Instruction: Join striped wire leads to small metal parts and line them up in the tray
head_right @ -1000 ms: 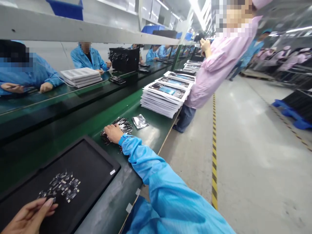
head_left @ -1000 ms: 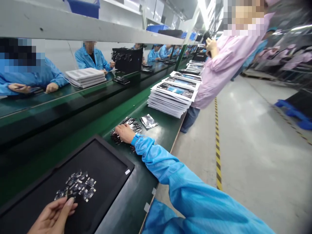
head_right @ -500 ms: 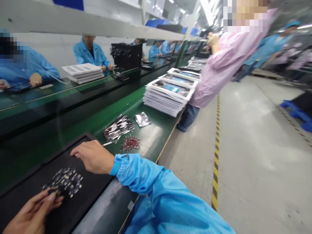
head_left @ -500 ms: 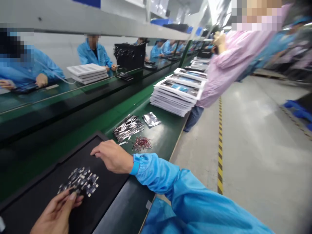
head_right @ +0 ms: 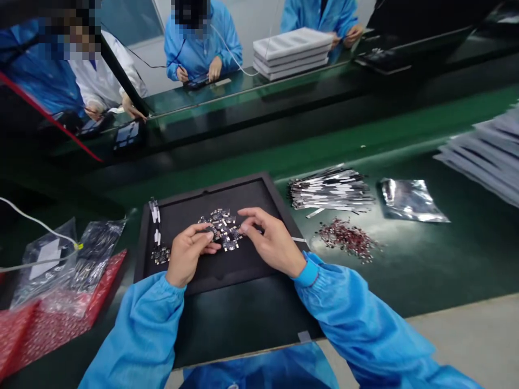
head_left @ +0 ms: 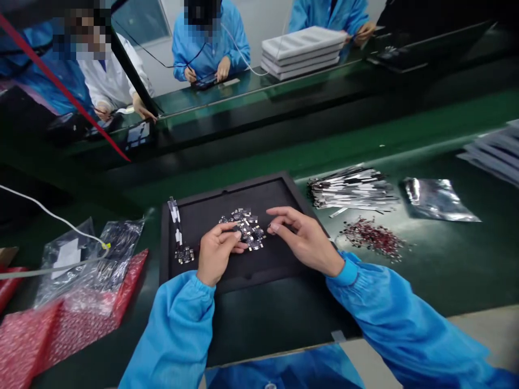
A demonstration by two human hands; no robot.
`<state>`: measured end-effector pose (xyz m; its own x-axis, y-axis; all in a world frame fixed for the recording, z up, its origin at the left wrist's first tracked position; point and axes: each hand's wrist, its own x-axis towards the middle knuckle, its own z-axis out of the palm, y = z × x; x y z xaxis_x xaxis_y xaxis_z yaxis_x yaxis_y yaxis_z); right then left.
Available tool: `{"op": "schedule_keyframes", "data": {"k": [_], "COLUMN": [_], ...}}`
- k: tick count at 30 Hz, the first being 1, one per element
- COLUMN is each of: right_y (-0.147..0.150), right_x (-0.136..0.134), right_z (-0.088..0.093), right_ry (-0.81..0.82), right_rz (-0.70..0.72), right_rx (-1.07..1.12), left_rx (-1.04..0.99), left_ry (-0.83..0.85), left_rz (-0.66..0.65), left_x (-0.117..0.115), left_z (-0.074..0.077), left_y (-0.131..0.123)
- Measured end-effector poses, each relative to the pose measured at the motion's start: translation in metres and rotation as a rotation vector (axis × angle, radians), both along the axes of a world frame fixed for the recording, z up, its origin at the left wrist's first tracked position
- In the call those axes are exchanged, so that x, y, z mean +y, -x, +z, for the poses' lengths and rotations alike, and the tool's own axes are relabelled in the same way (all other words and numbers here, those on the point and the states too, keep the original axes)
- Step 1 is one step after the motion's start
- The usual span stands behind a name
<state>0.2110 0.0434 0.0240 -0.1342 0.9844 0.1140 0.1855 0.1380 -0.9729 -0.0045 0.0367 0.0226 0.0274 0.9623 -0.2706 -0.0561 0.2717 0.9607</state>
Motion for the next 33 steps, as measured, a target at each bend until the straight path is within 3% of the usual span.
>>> {"op": "schedule_keyframes", "data": {"k": [8, 14, 22, 27, 33], "right_y": [0.001, 0.006, 0.007, 0.009, 0.012], "right_x": [-0.002, -0.006, -0.008, -0.008, -0.009], "right_z": [-0.010, -0.013, -0.017, -0.014, -0.015], "right_ry": [-0.037, -0.170, -0.330, -0.432, -0.479], "right_rz": [-0.017, -0.023, -0.003, 0.002, 0.007], "right_rx": [-0.076, -0.185, -0.285, -0.285, -0.324], "left_rx": [-0.037, -0.132, -0.081, -0.102, -0.128], "left_ry": [0.027, 0.085, -0.054, 0.030, -0.037], "left_rz": [0.012, -0.007, 0.026, 0.014, 0.003], "left_x": [0.000, -0.001, -0.004, -0.006, -0.006], "left_z": [0.000, 0.001, 0.003, -0.001, 0.001], "left_y": [-0.002, -0.002, -0.002, -0.004, -0.004]}}
